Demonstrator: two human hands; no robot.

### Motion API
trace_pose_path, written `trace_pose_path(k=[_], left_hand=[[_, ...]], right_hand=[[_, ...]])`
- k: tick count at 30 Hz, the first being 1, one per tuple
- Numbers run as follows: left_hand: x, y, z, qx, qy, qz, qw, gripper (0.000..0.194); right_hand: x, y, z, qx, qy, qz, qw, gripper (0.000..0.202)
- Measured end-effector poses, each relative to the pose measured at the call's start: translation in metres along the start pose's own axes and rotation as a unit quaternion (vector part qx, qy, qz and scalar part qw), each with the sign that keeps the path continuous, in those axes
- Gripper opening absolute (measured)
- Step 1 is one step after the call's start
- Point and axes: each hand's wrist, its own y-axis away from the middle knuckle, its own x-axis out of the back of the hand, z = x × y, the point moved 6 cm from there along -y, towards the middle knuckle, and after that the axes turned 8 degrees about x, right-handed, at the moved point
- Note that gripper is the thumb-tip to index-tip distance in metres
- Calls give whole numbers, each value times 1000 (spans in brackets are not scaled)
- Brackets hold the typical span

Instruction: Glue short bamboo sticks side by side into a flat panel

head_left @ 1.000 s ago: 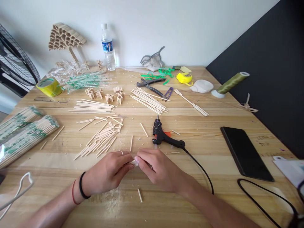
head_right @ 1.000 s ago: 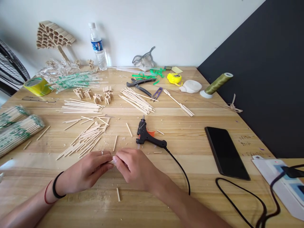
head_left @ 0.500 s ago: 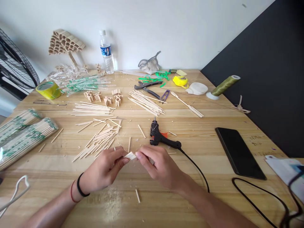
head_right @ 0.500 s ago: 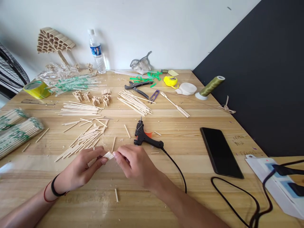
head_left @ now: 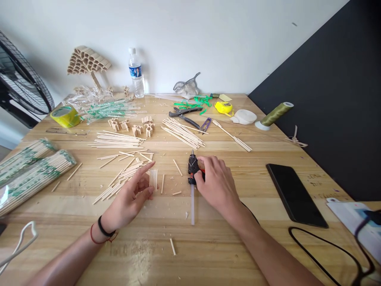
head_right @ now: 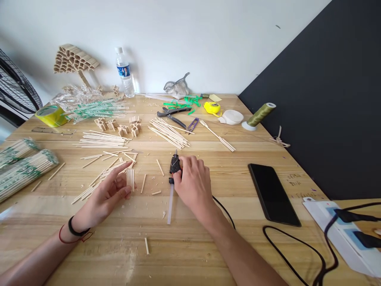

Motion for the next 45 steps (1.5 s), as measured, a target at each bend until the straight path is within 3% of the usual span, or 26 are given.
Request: trace_pose_path(k=[3, 9, 15, 19, 24, 29, 31, 34, 37, 40, 42, 45], left_hand=[[2, -2, -3, 24, 46, -8, 999, 60], [0, -6, -6, 58, 174, -25, 983, 69], [0, -9, -14, 65, 221, -18, 973, 81], [0, -9, -16, 66, 229, -20, 971, 76], [-2, -7, -9, 61, 171, -46, 982, 64], [2, -4, 3, 33, -23, -16, 999, 58], [4, -5, 5, 14, -84, 3, 996, 56], [4, -7, 5, -10, -90, 18, 996, 51], [3, -8, 1, -21, -74, 15, 997, 54], [2, -9, -1, -34, -67, 4, 997, 61], [2, -10, -3, -40, -60, 3, 997, 62], [3, -12, -5, -41, -48, 6, 998, 61]], right_hand=[[-6, 1, 3, -2, -26, -24, 999, 34], [-5, 6, 6, -5, -55, -8, 998, 23], [-9, 11, 5, 58, -23, -79, 995, 27], [-7, 8, 4, 73, -9, -113, 991, 27], [-4, 3, -3, 25, -38, -95, 994, 35], [6, 4, -13, 17, -169, -23, 985, 35], [8, 6, -16, 32, -240, -6, 970, 23], [5, 8, -15, 9, -344, -1, 939, 3], [-6, 11, -17, -31, -459, -41, 887, 14], [-9, 13, -27, -9, -521, -71, 850, 26], [-8, 16, -31, 8, -513, -71, 856, 26], [-4, 21, -34, 33, -450, -52, 891, 23]])
